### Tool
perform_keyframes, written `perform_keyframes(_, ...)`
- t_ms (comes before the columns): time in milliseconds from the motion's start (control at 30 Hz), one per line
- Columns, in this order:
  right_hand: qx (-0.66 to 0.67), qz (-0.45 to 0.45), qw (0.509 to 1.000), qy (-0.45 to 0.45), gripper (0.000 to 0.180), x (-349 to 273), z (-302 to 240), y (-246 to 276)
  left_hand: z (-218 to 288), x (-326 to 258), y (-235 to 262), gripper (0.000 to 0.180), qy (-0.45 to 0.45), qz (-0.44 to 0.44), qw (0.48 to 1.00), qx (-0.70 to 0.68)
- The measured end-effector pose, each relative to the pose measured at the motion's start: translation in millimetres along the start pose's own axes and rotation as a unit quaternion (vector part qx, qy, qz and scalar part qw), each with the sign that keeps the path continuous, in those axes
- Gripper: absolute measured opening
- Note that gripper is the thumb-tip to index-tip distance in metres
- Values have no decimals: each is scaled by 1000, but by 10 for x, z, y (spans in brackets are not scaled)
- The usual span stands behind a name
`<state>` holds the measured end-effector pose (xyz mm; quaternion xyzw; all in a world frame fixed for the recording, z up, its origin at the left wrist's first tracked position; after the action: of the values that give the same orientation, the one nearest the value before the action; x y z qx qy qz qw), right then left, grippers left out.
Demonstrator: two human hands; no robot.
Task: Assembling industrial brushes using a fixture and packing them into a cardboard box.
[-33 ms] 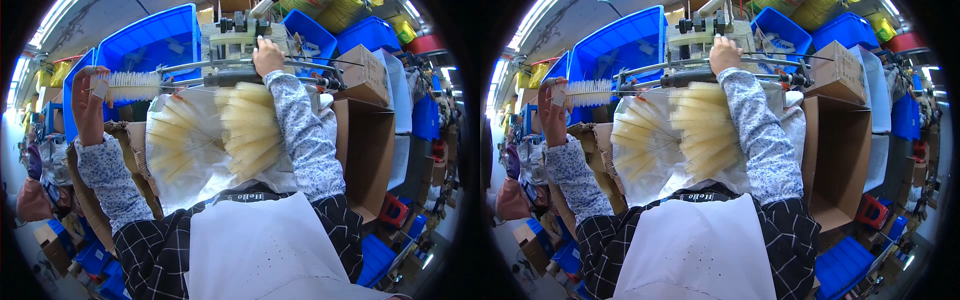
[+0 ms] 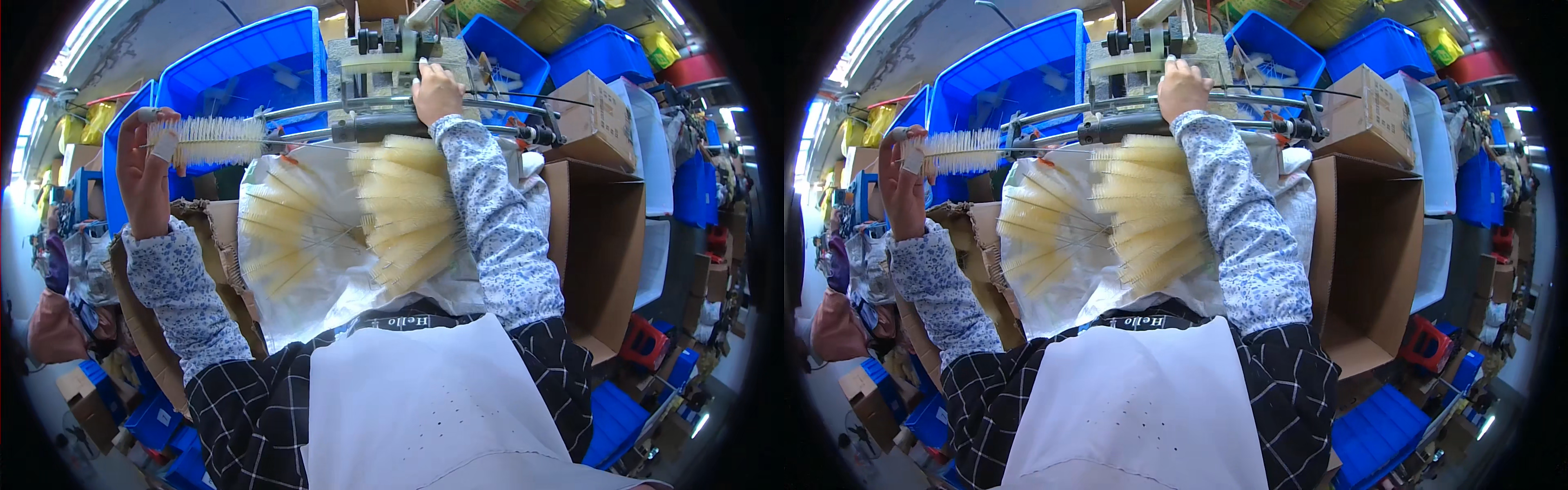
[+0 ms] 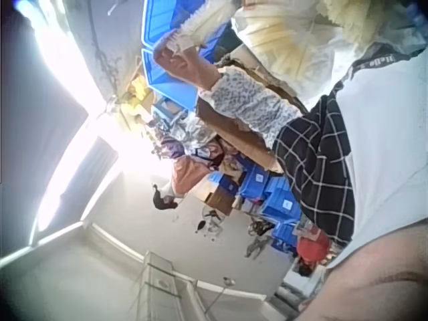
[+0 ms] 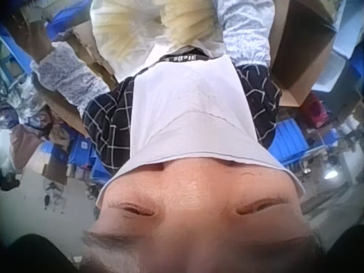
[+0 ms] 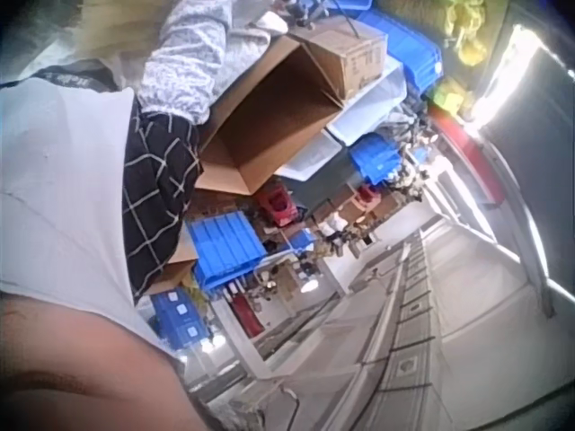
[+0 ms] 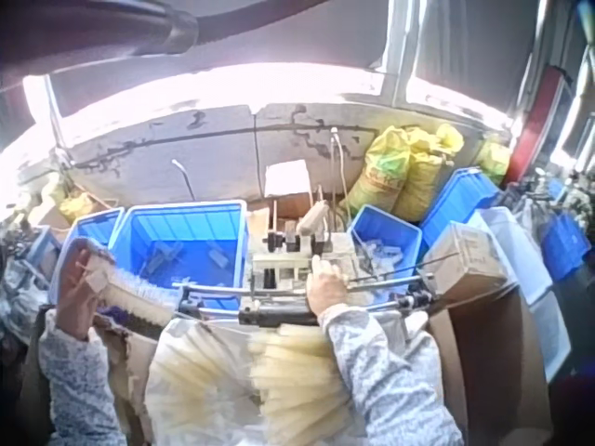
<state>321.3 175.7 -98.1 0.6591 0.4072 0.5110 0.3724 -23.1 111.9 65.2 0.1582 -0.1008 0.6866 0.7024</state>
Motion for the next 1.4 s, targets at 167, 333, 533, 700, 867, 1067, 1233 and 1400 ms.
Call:
perform_keyframes(167,11,2,1000,-5,31,4,311,-13,7,-3,94,36,-50,0,999,-21)
perform_keyframes(333,11,-1,1000,-29,32,54,836,114,9,-92,464,37,-40,7,999,-16)
perform_keyframes(533,62,-35,997,-12,35,159,1549,137,10,-72,493,39,-51,11,997,-61)
perform_keyframes(700,-36,24,999,30,26,378,1674,180,-72,15,-39,37,-14,-43,988,-146)
perform_keyframes(867,40,-87,989,110,23,360,1984,537,-111,125,-517,34,-25,-169,973,-152)
perform_keyframes(1067,374,-310,873,44,30,-176,1160,1362,-218,44,-1199,32,-7,-191,965,-177)
perform_keyframes(1233,609,-284,740,3,26,-577,8,1341,-310,-200,-1829,36,27,-172,981,-84)
perform_keyframes(1400,386,-105,911,104,20,-389,123,1007,-316,-396,-1197,50,-10,-171,983,61)
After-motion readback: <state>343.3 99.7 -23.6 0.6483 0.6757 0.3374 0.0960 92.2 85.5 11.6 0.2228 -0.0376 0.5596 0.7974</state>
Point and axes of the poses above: each hand's wrist, its own x-axis towards the middle knuckle, its own y-axis out of the back of the hand, z = x × y, the point moved 2 cm from there along x, towards the middle knuckle, and after that the axes turned 5 degrees about z, right-handed, at the moved point
